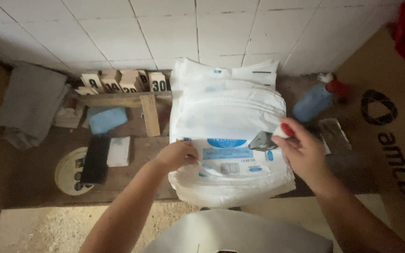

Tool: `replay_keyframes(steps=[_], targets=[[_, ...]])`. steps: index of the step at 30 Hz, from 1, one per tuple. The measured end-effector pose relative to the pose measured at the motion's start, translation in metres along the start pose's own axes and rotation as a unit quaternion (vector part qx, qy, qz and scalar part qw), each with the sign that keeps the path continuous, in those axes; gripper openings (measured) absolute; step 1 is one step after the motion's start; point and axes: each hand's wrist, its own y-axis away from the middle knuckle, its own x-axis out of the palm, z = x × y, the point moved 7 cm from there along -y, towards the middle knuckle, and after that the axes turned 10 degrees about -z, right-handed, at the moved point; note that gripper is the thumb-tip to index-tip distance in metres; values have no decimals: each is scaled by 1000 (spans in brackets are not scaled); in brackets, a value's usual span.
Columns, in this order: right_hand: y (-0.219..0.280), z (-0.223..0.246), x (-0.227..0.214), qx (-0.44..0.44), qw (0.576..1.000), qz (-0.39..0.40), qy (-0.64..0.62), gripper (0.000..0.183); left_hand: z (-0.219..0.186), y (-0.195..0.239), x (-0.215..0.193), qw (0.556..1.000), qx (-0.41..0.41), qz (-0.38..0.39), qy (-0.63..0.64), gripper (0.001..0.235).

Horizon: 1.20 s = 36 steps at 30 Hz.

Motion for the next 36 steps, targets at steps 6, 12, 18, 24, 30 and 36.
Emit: replay_keyframes(steps=[6, 12, 18, 24, 30, 36], targets=[[29, 21, 1, -65, 998, 26, -4, 49, -7, 2, -40, 969, -142, -86, 181, 32], [76, -41, 74, -182, 970, 71, 143, 49, -16, 41, -91, 831, 6, -555, -43, 35], [21, -44, 67, 126, 980, 147, 40, 53, -19, 30, -9, 998, 42, -8, -55, 43], [-2, 27, -4, 83, 996, 12, -18, 52, -6, 18, -8, 997, -47, -29, 61, 19], [35, -5, 28, 36, 996, 77, -5, 51, 36, -4, -28, 942, -202, -186, 194, 24], [70, -43, 72, -130, 978, 77, 146, 48, -27, 37, -104, 847, 68, -526, 37, 39]])
